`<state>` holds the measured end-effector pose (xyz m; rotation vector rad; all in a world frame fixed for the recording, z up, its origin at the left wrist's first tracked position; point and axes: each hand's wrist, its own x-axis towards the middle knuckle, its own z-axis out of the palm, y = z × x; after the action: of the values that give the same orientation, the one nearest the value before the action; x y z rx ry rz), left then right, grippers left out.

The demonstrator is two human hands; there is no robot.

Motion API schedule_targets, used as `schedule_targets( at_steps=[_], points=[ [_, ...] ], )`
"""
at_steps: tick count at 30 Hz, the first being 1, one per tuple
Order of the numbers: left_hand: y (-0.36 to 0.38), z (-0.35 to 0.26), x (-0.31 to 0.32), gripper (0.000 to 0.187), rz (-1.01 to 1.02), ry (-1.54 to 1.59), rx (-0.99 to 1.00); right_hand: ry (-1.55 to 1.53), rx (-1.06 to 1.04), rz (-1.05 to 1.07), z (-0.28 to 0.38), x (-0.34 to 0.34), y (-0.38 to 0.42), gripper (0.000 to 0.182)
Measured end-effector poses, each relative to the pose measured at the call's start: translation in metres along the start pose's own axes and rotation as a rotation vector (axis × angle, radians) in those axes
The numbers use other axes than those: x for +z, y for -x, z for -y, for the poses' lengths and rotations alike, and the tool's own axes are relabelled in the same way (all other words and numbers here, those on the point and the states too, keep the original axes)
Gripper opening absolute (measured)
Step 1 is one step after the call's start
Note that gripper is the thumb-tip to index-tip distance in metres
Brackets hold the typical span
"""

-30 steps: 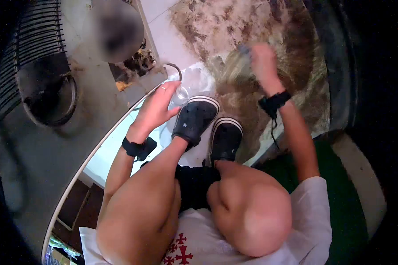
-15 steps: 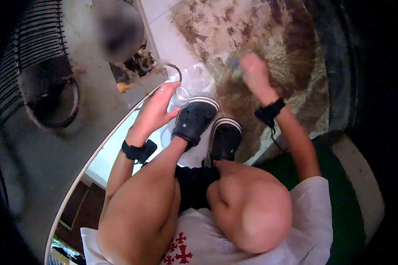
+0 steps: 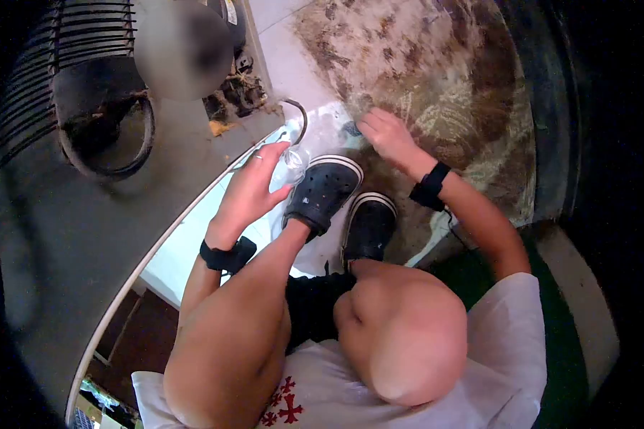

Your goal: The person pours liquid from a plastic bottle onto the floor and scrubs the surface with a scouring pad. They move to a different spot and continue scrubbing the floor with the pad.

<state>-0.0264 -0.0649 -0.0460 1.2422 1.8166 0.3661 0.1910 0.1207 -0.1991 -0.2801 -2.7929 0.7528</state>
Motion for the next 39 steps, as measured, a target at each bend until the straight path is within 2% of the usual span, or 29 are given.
schedule_targets(
  at_steps=[1,4,7,8,9,11,17,21,24,25,27,31,33,36,39],
  points=[
    [0.0,0.001,0.0,0.066,0.001,0.007,-0.018,-0.01,-0.031,0.026,-0.006,-0.003,-0.007,0.014],
    [0.011,0.004,0.0,0.068,-0.027,-0.018,0.105,0.153,0.169,-0.198,-0.017,-0.032,-0.04,0.016],
    [0.008,-0.001,0.001,0.067,-0.016,-0.016,0.132,0.129,0.178,-0.206,-0.021,-0.023,-0.037,0.019],
    [0.004,-0.004,0.0,0.067,0.005,-0.021,0.134,0.106,0.133,-0.182,-0.007,-0.01,-0.02,0.02],
    [-0.003,-0.004,-0.001,0.067,0.017,-0.023,0.14,0.041,0.037,0.023,0.002,-0.011,-0.008,0.021],
    [-0.006,-0.009,-0.003,0.066,0.012,-0.024,0.146,-0.028,-0.068,-0.031,0.009,-0.02,-0.002,0.021],
    [-0.004,-0.01,-0.006,0.067,0.012,-0.037,0.097,0.098,0.265,-0.26,-0.037,-0.032,-0.055,0.016],
    [-0.004,-0.009,-0.006,0.068,0.026,-0.022,0.084,0.054,-0.073,-0.071,0.0,-0.011,0.004,0.015],
    [-0.001,-0.004,-0.004,0.066,0.037,-0.011,0.081,0.067,-0.065,-0.058,-0.009,-0.023,-0.008,0.012],
    [-0.001,-0.003,-0.006,0.064,0.054,0.003,0.064,0.161,-0.025,-0.147,-0.019,-0.025,-0.025,0.01],
    [0.0,-0.003,-0.003,0.064,0.051,-0.005,0.044,0.054,0.184,-0.269,-0.038,-0.034,-0.053,0.01],
    [-0.003,-0.003,-0.005,0.067,0.019,-0.014,0.048,0.011,0.19,-0.088,-0.011,-0.007,-0.003,0.007],
    [-0.003,-0.004,-0.003,0.067,0.017,0.016,0.046,0.027,-0.064,-0.079,-0.002,-0.008,0.014,0.008],
    [-0.002,-0.002,-0.004,0.069,0.015,0.018,0.051,0.083,0.01,-0.137,-0.027,-0.014,-0.015,0.009],
    [-0.002,-0.002,-0.003,0.07,0.018,0.016,0.045,0.032,0.178,-0.244,-0.044,-0.031,-0.064,0.009]
  ],
)
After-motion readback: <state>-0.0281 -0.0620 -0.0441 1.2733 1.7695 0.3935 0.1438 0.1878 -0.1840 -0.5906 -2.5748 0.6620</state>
